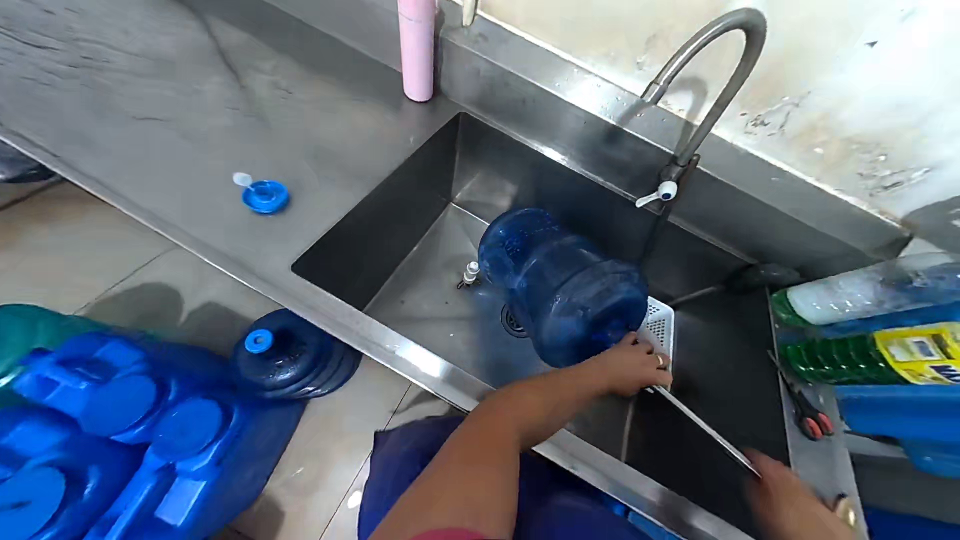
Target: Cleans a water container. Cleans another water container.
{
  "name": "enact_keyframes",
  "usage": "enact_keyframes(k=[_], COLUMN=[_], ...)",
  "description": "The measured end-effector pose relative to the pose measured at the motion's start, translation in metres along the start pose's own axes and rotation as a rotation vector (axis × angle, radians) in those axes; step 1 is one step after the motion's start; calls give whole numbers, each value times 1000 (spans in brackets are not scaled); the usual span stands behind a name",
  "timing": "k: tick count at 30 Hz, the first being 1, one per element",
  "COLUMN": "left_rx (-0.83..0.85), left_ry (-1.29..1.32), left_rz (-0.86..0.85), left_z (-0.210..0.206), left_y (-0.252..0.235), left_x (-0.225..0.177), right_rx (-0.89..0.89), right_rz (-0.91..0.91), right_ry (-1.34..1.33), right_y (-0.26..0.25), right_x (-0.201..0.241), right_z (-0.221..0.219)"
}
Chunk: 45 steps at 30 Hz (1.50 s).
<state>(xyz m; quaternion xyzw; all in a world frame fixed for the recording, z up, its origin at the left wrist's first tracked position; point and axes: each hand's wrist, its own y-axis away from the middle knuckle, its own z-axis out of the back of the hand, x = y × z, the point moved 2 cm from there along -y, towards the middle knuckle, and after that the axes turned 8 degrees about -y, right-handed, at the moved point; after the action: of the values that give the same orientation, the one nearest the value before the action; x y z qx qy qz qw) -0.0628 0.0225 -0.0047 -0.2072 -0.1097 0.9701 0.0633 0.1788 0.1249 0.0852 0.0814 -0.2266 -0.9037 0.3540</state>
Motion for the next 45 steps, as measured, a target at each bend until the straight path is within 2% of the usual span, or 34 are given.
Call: enact_keyframes(k=[1, 2, 3, 5, 6, 7, 9, 10, 11, 12, 13, 15, 16, 17, 18, 19, 20, 21, 23, 24, 25, 27, 28, 29, 31, 32, 33, 35, 36, 37, 40, 41, 43, 45], left_rx=[-28, -73, -124, -197, -128, 10, 406, 549, 608, 554, 398, -51, -122, -2, 211, 381, 460, 411, 63, 25, 139, 448, 514, 474, 97, 7, 99, 453, 543, 527, 110, 39, 160, 436], left_ry=[15, 37, 56, 54, 58, 55, -7, -34, -37, -7, 41, 68, 44, 23, 5, -21, -14, 28, 51, 32, 5, -46, -45, 2, 84, 67, 27, -58, -64, -27, 72, 60, 22, -19], left_rz=[6, 25, 56, 96, 99, 81, 0, -27, -35, -27, -11, -10, -30, -54, -73, -86, -70, -33, -12, -23, -40, -69, -54, -16, 35, 25, 2, -44, -31, 5, 50, 28, 3, -11], left_z=[3, 6, 9, 7, 4, 7, 24, 33, 37, 38, 35, 14, 3, -1, 1, 5, 9, 10, 4, 1, 0, 6, 8, 8, 0, -3, -3, 7, 13, 18, 23, 18, 10, 12], left_y=[4, 9, 14, 17, 16, 15, 15, 16, 18, 22, 26, 32, 33, 36, 35, 34, 36, 39, 39, 36, 33, 25, 24, 27, 29, 26, 23, 14, 13, 17, 31, 27, 9, -14], left_x=[1, 3, 6, 9, 5, 1, 0, 1, 1, 3, 7, 17, 18, 18, 17, 15, 15, 15, 20, 20, 18, 12, 10, 8, 12, 13, 14, 10, 9, 8, 13, 11, 2, -6], right_rx=[-70, -56, 11, 323, 462, 520, 507, 476, 462, 457, 454, 492, 486, 460, 443, 458, 474, 472, 470, 469, 447, 436, 451, 462, 484, 503, 491, 457, 456, 446, 433, 463, 458, 400], right_rz=[43, 67, 70, -74, -158, -191, -66, -1, 20, 16, -13, -129, -133, -80, -13, 18, 38, 46, -17, -68, -70, 15, 38, 40, -21, -67, -64, 11, 40, 59, 93, 73, 38, 28], right_ry=[-73, -184, -354, -862, -1037, -1058, -714, -537, -482, -535, -693, -1053, -1040, -863, -623, -473, -434, -486, -825, -928, -873, -546, -480, -505, -791, -911, -886, -590, -512, -495, -649, -684, -672, -591], right_y=[-12, -24, -36, -50, -51, -52, -59, -65, -67, -66, -64, -59, -57, -58, -61, -64, -66, -65, -62, -60, -61, -67, -70, -69, -64, -63, -63, -63, -57, -45, -1, 6, -6, -40], right_x=[48, 85, 105, 120, 127, 134, 142, 140, 135, 130, 128, 143, 151, 153, 149, 143, 136, 131, 140, 150, 154, 146, 138, 132, 133, 139, 141, 127, 112, 91, 17, 6, 17, 64], right_z=[-9, -13, -16, -21, -22, -23, -28, -29, -27, -24, -22, -24, -28, -34, -37, -36, -36, -35, -33, -39, -45, -44, -38, -35, -30, -32, -38, -41, -37, -34, -22, -19, -22, -28])
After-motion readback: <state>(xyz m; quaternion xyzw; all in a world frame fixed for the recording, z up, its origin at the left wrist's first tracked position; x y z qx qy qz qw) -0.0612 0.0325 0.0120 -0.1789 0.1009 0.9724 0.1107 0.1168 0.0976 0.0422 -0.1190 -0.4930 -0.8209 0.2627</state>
